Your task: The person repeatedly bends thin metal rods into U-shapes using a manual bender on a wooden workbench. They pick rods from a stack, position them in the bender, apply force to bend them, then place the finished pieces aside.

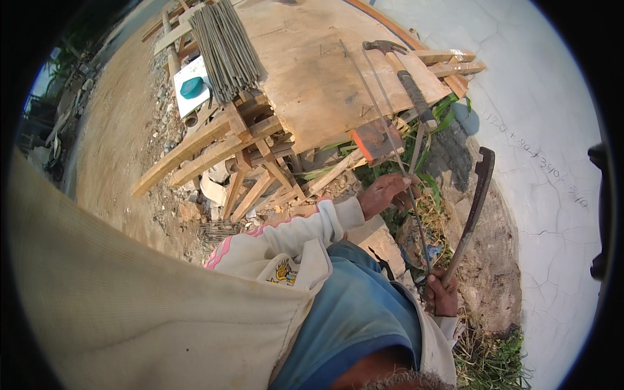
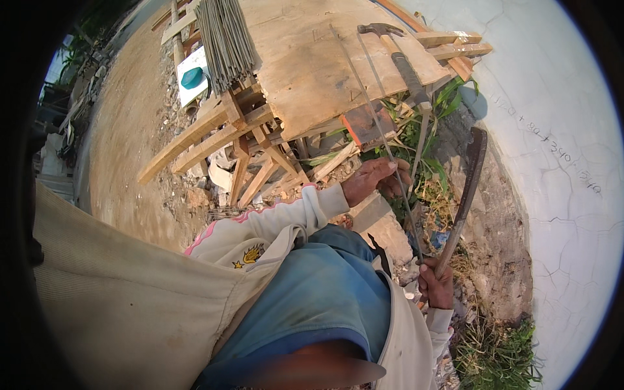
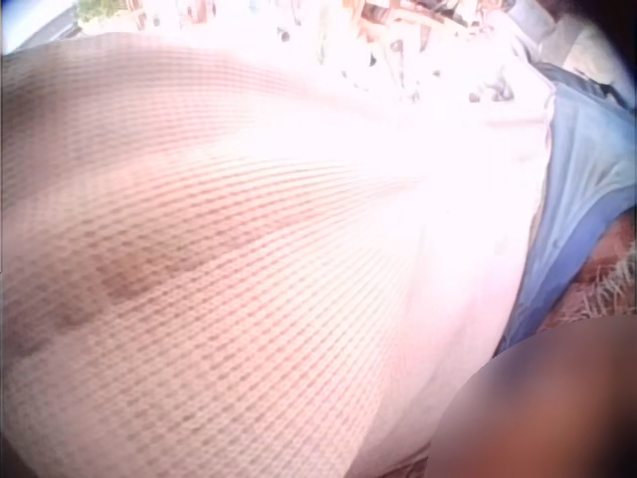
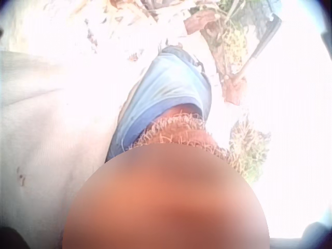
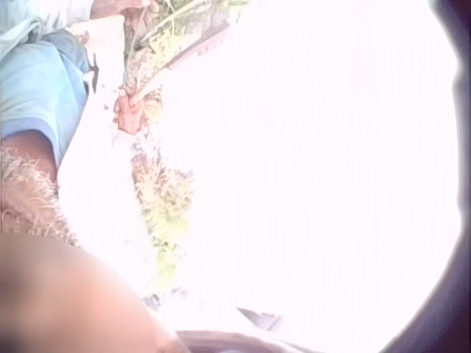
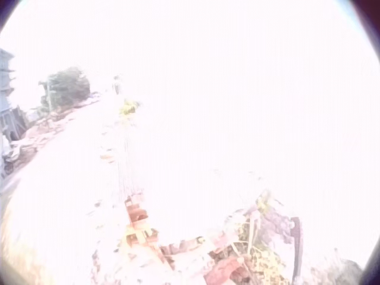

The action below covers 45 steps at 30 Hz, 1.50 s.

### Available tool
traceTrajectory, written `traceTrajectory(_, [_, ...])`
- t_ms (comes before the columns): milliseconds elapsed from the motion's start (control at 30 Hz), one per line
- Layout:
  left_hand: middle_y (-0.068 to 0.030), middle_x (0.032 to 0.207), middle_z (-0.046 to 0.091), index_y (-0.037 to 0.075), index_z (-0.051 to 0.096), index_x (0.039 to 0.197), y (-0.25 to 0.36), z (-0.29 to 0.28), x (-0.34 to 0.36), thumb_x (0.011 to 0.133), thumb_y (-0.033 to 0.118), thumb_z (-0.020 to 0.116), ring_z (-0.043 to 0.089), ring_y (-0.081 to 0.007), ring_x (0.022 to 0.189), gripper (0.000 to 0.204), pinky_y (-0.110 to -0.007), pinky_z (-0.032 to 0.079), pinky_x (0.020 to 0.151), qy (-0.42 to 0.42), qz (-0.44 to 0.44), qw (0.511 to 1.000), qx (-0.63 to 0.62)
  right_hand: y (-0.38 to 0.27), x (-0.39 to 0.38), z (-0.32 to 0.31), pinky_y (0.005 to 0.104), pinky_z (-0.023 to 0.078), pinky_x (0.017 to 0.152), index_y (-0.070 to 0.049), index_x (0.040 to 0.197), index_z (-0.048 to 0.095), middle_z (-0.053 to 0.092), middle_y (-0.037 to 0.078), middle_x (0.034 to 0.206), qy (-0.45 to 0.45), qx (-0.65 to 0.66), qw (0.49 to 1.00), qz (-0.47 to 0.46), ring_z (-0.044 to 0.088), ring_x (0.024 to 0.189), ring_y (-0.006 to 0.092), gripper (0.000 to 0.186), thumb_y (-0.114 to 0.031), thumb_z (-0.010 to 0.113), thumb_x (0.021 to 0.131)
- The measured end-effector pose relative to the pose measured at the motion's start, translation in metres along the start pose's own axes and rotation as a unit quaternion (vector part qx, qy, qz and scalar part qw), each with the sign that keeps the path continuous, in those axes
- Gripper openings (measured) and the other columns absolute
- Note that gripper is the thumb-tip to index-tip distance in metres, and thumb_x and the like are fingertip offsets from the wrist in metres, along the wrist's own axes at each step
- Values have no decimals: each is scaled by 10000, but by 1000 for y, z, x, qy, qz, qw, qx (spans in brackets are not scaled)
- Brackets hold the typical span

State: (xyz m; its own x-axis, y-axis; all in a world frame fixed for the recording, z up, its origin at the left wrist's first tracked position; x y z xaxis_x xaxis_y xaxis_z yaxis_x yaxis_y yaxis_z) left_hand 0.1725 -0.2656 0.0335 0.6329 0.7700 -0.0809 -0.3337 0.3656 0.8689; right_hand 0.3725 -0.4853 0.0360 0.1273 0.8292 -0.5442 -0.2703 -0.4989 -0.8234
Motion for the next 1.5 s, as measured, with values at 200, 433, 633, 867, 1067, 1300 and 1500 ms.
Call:
traceTrajectory(200, [-69,927,727,40,667,1053,-52,11,-6,1069,361,505,695,-135,772,361,-298,567,722,17,-36,999,16,31,-33,-26,228,330,387,-4,1011,638,553,9,635,19,-32,998,55,470,478,75,132,-96,694,934])
traceTrajectory(433, [-67,906,736,46,679,991,-75,12,-10,1051,374,546,699,-135,736,359,-296,571,719,60,-53,997,2,26,-32,-42,229,346,398,-23,981,615,560,6,654,26,-17,999,43,500,508,81,133,-89,711,919])
traceTrajectory(633, [-74,939,735,63,687,999,-85,29,-24,1051,382,539,710,-155,782,356,-308,582,759,5,-98,995,-10,53,-58,-51,233,322,370,-14,971,604,541,25,648,19,40,994,98,476,488,88,133,-90,703,926])
traceTrajectory(867, [-111,996,734,67,669,1021,-85,57,-54,1060,425,491,717,-199,940,402,-356,577,874,-118,-189,968,-116,98,-89,-18,233,316,364,-66,945,562,489,10,626,16,150,980,128,443,460,96,128,-82,688,937])
traceTrajectory(1067, [-155,1123,711,39,611,1132,-81,57,-67,1075,350,475,712,-258,1041,344,-397,568,961,-152,-225,953,-131,91,-109,0,227,294,362,-27,921,583,490,-3,618,101,67,991,64,418,451,68,104,-66,678,939])
traceTrajectory(1300, [-153,1101,714,51,593,1113,-80,77,-40,1083,273,431,714,-290,1043,277,-403,585,938,-173,-207,940,-209,31,-93,-44,239,293,387,-22,931,591,469,-28,621,101,-79,991,32,418,470,54,147,-106,710,946])
traceTrajectory(1500, [-122,1051,727,55,625,1056,-85,57,-62,1076,345,461,720,-267,1028,334,-399,582,941,-166,-197,953,-158,82,-105,-3,226,286,367,-60,938,575,486,-27,630,137,8,990,30,422,468,58,117,-66,692,941])
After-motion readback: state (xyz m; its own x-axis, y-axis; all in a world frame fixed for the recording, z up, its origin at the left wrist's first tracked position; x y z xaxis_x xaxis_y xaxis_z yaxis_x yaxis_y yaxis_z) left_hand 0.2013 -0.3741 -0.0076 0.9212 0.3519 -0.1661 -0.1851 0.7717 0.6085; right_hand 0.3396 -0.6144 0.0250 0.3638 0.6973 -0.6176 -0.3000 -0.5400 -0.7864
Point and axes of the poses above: each hand's wrist, its own x-axis towards the middle knuckle, its own z-axis out of the palm, y = z × x, the point moved 8 cm from there along x, towards the middle knuckle
